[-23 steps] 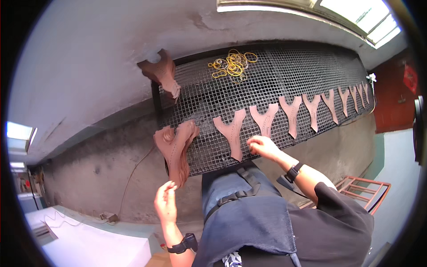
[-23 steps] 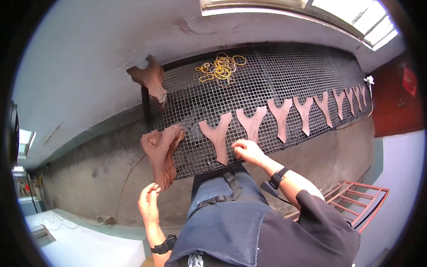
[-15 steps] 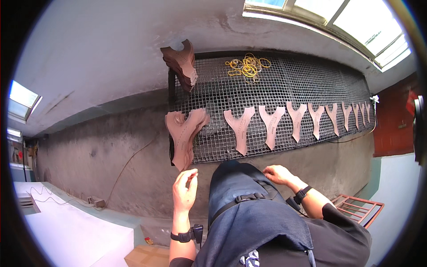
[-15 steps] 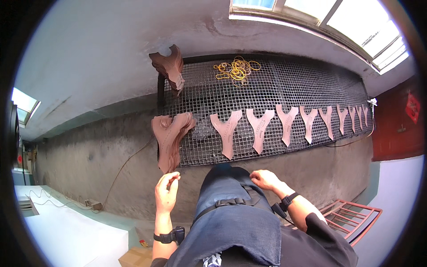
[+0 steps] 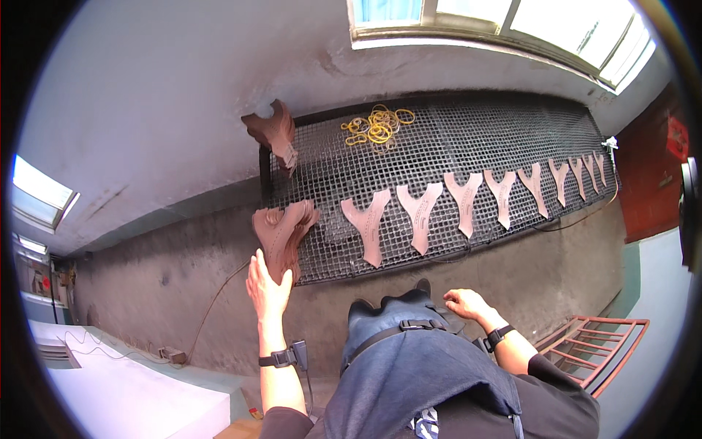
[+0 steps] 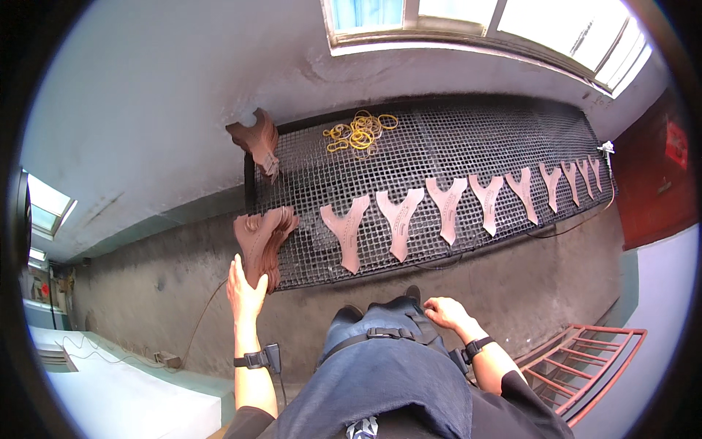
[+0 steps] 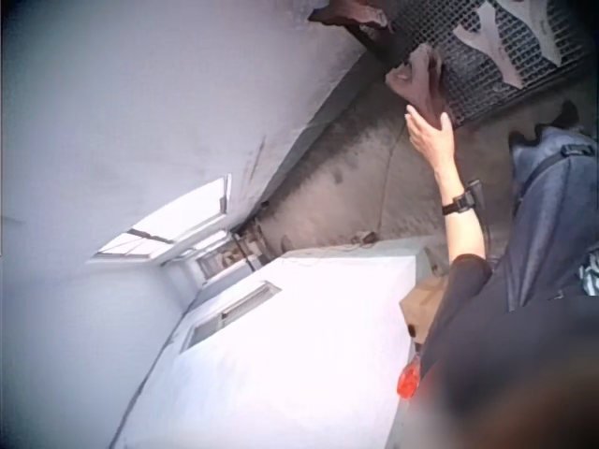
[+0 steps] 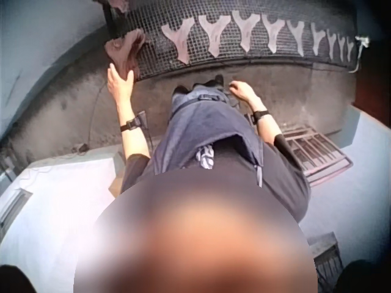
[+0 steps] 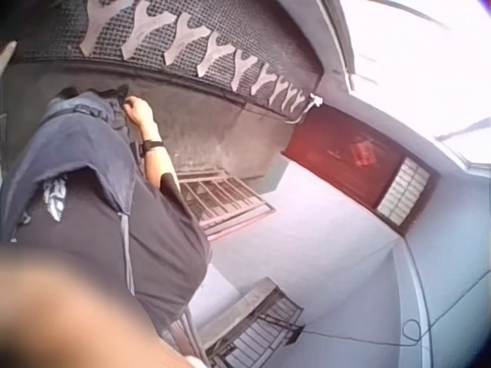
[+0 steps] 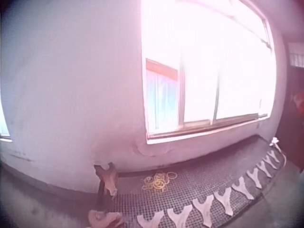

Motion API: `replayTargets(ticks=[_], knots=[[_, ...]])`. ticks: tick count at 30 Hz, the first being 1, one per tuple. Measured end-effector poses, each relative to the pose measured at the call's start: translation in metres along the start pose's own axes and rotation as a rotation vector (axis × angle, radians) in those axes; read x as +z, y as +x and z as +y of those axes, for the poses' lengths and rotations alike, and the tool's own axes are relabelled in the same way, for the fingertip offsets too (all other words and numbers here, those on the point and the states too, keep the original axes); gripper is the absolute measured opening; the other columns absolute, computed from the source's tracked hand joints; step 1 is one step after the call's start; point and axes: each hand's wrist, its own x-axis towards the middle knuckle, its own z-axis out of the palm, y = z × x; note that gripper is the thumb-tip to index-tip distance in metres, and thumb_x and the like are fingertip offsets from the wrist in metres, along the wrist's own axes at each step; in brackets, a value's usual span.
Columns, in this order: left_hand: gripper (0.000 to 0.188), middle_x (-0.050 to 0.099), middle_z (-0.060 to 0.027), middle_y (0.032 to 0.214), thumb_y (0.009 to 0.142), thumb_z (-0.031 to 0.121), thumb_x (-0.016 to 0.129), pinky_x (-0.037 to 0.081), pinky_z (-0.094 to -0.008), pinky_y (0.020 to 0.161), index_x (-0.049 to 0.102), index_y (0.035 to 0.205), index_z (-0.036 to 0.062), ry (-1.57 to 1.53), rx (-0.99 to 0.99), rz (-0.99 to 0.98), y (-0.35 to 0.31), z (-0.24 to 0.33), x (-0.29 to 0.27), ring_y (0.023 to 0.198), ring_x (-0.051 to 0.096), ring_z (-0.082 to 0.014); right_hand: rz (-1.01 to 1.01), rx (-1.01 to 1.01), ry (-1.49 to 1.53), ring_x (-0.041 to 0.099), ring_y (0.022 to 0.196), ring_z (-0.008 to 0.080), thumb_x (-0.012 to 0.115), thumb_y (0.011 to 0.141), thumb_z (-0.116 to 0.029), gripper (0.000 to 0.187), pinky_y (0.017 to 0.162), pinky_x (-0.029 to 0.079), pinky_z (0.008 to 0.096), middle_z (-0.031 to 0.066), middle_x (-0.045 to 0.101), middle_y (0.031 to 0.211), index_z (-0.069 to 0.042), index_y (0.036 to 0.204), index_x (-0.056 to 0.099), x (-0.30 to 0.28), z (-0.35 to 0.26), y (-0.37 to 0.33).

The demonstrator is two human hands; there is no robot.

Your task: Spray glue or treatment onto leather shoe components and arrange them on a drying rack.

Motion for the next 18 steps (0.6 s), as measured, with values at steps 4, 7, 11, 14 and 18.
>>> replayTargets(ticks=[4, 7, 11, 14, 18], knots=[[0.085, 0.043, -0.0233, 0.158, 0.089, 0.026, 0.077, 0.035, -0.0512, 0.121, 0.034, 0.160, 0.0090, -0.213, 0.097, 0.126, 0.021, 0.030, 0.000, 0.146, 0.042, -0.0401, 0.072, 0.030, 0.062, 0.071, 0.109, 0.0327, 0.066, 0.091, -0.030, 0.037, 0.095, 0.056, 0.0440, 0.0144, 0.076, 0.112, -0.009, 0.121, 0.072, -0.010, 0.040, -0.010], [0.080, 0.046, -0.0265, 0.155, 0.090, 0.023, 0.076, 0.039, -0.0481, 0.119, 0.037, 0.158, 0.0070, -0.361, 0.155, 0.164, 0.051, 0.065, 0.006, 0.144, 0.045, -0.0416, 0.082, 0.049, 0.054, 0.071, 0.109, 0.0324, 0.066, 0.091, -0.030, 0.036, 0.095, 0.056, 0.0437, 0.0141, 0.076, 0.113, -0.010, 0.120, 0.073, -0.017, 0.069, -0.013], [0.087, 0.040, -0.0313, 0.158, 0.091, 0.025, 0.075, 0.038, -0.0477, 0.119, 0.028, 0.162, 0.0074, -0.452, 0.058, 0.080, 0.118, 0.106, 0.022, 0.146, 0.043, -0.0424, 0.076, 0.087, 0.084, 0.071, 0.110, 0.0318, 0.066, 0.091, -0.031, 0.037, 0.096, 0.056, 0.0427, 0.0141, 0.076, 0.113, -0.010, 0.121, 0.073, -0.034, 0.101, -0.016], [0.099, 0.037, -0.0325, 0.159, 0.091, 0.033, 0.075, 0.038, -0.0487, 0.120, 0.013, 0.165, 0.0083, -0.374, -0.042, 0.070, 0.182, 0.118, 0.040, 0.146, 0.042, -0.0457, 0.121, 0.109, 0.017, 0.072, 0.109, 0.0312, 0.065, 0.092, -0.031, 0.037, 0.096, 0.056, 0.0423, 0.0141, 0.076, 0.113, -0.010, 0.121, 0.073, -0.049, 0.120, -0.022], [0.113, 0.046, -0.0363, 0.151, 0.086, 0.060, 0.072, 0.042, -0.0531, 0.114, 0.010, 0.166, 0.0095, -0.230, -0.271, 0.048, 0.269, 0.114, 0.061, 0.137, 0.050, -0.0495, 0.254, 0.224, 0.155, 0.073, 0.107, 0.0298, 0.067, 0.091, -0.029, 0.036, 0.094, 0.056, 0.0413, 0.0141, 0.076, 0.113, -0.009, 0.120, 0.073, -0.060, 0.130, -0.035]])
